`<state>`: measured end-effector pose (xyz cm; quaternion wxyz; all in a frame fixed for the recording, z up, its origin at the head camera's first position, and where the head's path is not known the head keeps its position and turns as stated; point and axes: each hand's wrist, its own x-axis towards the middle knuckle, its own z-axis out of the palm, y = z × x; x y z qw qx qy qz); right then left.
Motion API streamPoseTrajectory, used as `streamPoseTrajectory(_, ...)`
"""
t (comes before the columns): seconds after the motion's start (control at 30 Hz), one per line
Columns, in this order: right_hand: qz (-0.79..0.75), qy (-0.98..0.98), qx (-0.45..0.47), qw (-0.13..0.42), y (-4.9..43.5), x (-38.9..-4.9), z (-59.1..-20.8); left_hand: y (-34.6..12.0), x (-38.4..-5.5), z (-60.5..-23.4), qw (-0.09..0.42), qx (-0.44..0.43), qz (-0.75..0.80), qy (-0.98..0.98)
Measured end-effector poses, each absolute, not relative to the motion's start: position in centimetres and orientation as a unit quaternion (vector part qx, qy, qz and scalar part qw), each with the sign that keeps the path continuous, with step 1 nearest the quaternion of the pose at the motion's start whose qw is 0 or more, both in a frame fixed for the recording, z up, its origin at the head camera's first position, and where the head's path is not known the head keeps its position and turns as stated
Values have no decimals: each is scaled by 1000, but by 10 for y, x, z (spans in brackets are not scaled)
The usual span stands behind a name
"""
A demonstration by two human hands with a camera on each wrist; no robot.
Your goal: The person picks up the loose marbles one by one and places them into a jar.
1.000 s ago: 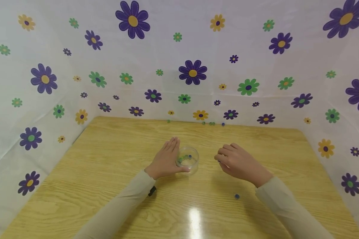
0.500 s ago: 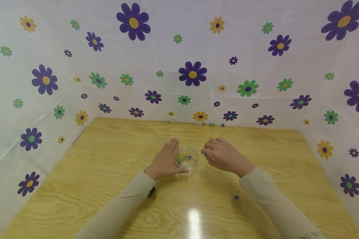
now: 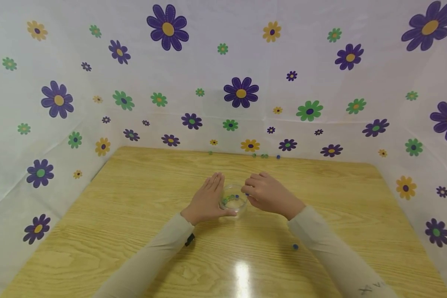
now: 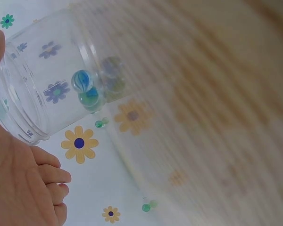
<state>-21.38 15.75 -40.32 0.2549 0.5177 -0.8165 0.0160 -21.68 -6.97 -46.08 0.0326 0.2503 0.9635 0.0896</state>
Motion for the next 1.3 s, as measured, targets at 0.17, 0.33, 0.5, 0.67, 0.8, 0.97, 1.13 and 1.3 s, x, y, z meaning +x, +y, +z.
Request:
streamPoseTrajectory(0.17,5,-817,520,250,153,-216,-405,-70,-216,-460,33,251,84,964)
streamPoseTrajectory(0.33,1,-819,520,242,148,-217,-406,-70,-217,-461,28,252,81,964)
streamPoseTrajectory(0.5,-6,-824,516,234,147,-218,-407,-70,-216,-460,27,252,80,964)
streamPoseTrajectory(0.67,-8,-826,513,231,148,-220,-407,-69,-216,-460,26,253,79,964)
streamPoseTrajectory(0.8,-5,-828,511,229,150,-220,-407,-69,-216,-460,27,253,77,964)
streamPoseTrajectory(0.97,2,-835,503,225,155,-219,-408,-69,-217,-461,30,252,78,964)
streamPoseTrajectory(1.13,4,-840,495,221,160,-217,-409,-69,-216,-460,29,253,84,963)
streamPoseTrajectory(1.3,5,-841,492,224,166,-213,-409,-69,-216,-460,29,253,84,963)
